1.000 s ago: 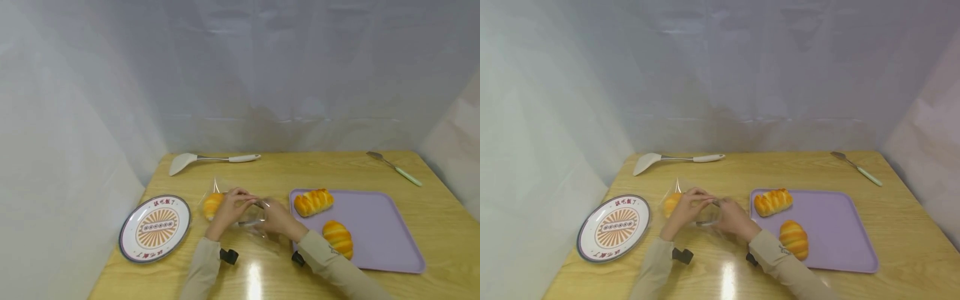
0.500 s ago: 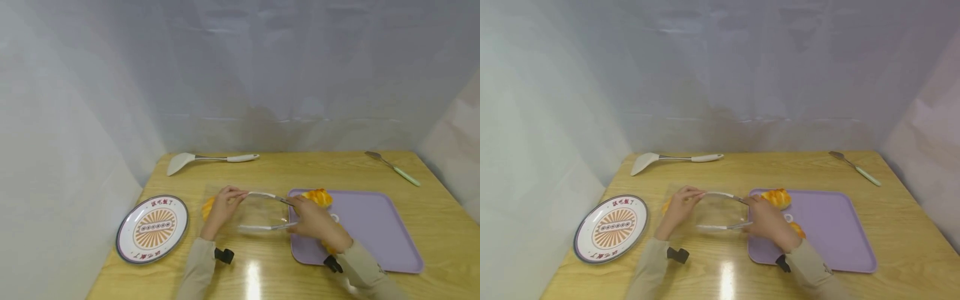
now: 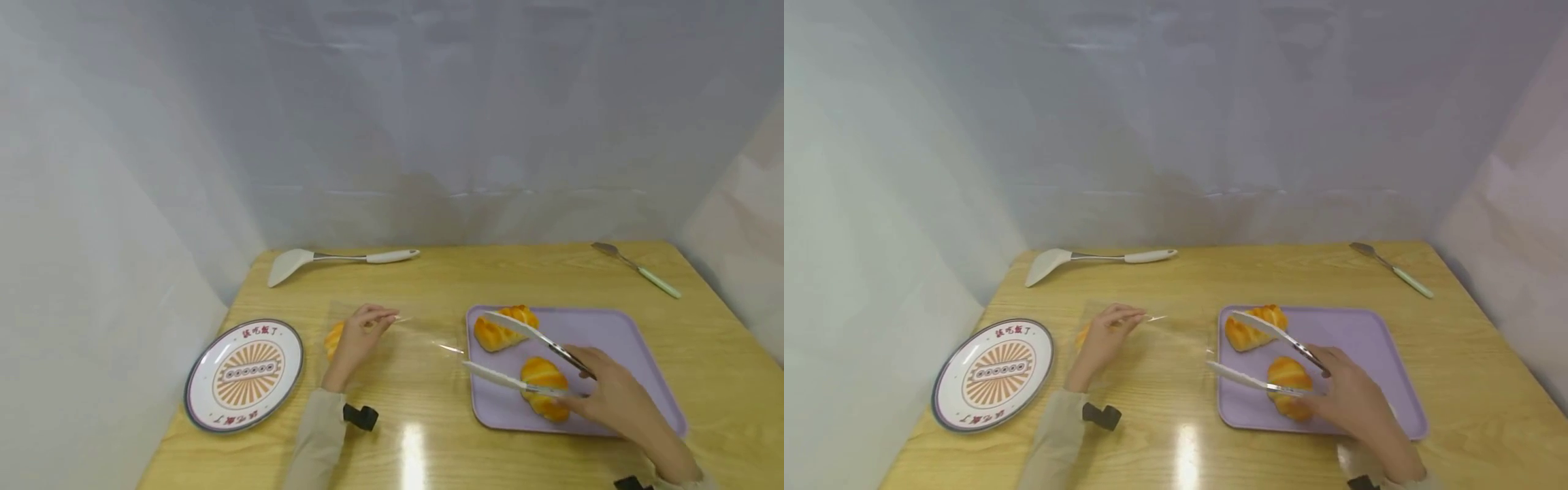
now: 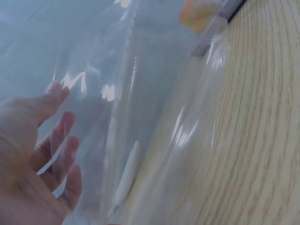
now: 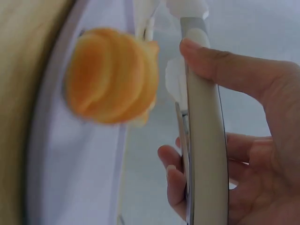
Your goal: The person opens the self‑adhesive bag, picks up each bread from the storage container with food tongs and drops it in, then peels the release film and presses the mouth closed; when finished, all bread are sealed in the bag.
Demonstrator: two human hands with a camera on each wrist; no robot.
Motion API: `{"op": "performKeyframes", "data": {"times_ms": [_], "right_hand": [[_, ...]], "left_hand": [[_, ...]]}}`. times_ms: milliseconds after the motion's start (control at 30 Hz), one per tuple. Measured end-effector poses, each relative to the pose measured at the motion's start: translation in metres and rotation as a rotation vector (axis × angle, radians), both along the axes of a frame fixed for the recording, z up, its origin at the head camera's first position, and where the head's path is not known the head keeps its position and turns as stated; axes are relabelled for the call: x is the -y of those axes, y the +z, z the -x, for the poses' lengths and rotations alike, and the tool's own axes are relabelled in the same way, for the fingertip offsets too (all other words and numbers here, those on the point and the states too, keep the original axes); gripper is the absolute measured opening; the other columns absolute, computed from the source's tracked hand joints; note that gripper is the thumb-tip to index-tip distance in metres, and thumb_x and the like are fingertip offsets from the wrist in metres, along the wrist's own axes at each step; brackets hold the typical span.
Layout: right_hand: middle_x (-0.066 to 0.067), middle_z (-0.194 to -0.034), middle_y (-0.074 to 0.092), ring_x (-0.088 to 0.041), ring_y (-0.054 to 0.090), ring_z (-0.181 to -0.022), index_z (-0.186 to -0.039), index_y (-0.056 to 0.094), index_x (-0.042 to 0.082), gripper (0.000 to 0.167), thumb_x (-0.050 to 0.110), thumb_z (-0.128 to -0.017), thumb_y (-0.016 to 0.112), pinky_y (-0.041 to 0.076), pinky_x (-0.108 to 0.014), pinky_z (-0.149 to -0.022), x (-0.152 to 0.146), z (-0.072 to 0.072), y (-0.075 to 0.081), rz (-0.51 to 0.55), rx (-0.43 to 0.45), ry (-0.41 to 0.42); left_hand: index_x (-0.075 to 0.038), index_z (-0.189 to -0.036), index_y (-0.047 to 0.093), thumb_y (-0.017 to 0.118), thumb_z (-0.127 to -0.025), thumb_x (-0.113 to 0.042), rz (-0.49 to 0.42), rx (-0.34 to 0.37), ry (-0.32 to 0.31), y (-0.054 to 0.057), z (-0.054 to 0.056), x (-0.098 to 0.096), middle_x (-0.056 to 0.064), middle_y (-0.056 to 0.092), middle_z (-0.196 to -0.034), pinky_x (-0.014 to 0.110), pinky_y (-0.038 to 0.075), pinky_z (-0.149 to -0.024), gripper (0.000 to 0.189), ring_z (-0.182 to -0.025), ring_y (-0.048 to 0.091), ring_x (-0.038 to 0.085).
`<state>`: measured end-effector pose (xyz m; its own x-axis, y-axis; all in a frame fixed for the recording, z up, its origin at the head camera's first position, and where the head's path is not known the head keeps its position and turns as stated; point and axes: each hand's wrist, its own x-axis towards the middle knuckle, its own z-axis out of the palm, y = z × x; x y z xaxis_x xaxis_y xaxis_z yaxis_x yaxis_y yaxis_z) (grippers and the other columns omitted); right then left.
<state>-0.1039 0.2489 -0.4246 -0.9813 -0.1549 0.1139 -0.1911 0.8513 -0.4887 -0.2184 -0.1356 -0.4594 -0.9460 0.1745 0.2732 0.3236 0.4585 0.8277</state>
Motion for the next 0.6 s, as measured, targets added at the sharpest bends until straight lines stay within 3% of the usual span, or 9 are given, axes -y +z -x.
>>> {"op": "performKeyframes", "data": {"times_ms": [267, 333, 500, 600], "right_hand": [[-0.015, -0.107, 0.065, 0.010, 0.048, -0.079, -0.128, 0.058, 0.001, 0.082, 0.032, -0.060, 0.093, 0.043, -0.022, -0.060, -0.061, -0.033, -0.022, -0.002, -0.032, -0.070], [-0.012, -0.103, 0.065, 0.013, 0.045, -0.078, -0.127, 0.058, 0.001, 0.080, 0.031, -0.061, 0.092, 0.042, -0.021, -0.059, -0.073, -0.040, -0.026, -0.005, -0.024, -0.086], [-0.026, -0.114, 0.061, 0.017, 0.042, -0.079, -0.131, 0.053, -0.004, 0.079, 0.030, -0.069, 0.088, 0.044, -0.020, -0.057, -0.099, -0.053, -0.028, -0.032, 0.114, -0.113], [-0.032, -0.119, 0.057, 0.010, 0.050, -0.080, -0.133, 0.052, -0.006, 0.080, 0.030, -0.071, 0.087, 0.047, -0.023, -0.057, -0.104, -0.056, -0.027, -0.052, 0.175, -0.121]], "left_hand": [[-0.008, -0.108, 0.074, 0.064, -0.095, -0.018, -0.010, -0.011, 0.000, -0.002, 0.000, 0.001, 0.011, 0.068, -0.110, 0.034, 0.048, -0.088, 0.019, -0.104, 0.061, 0.027], [-0.007, -0.108, 0.074, 0.064, -0.095, -0.017, -0.016, -0.011, -0.003, -0.002, 0.000, 0.001, 0.011, 0.068, -0.109, 0.033, 0.047, -0.088, 0.019, -0.104, 0.061, 0.027], [-0.008, -0.109, 0.074, 0.064, -0.095, -0.020, -0.019, 0.005, -0.008, -0.002, 0.000, 0.001, 0.010, 0.067, -0.110, 0.034, 0.047, -0.089, 0.021, -0.105, 0.061, 0.026], [-0.009, -0.109, 0.074, 0.064, -0.095, -0.020, -0.012, 0.014, -0.005, -0.003, 0.001, 0.002, 0.009, 0.067, -0.110, 0.034, 0.047, -0.089, 0.021, -0.105, 0.061, 0.026]]}}
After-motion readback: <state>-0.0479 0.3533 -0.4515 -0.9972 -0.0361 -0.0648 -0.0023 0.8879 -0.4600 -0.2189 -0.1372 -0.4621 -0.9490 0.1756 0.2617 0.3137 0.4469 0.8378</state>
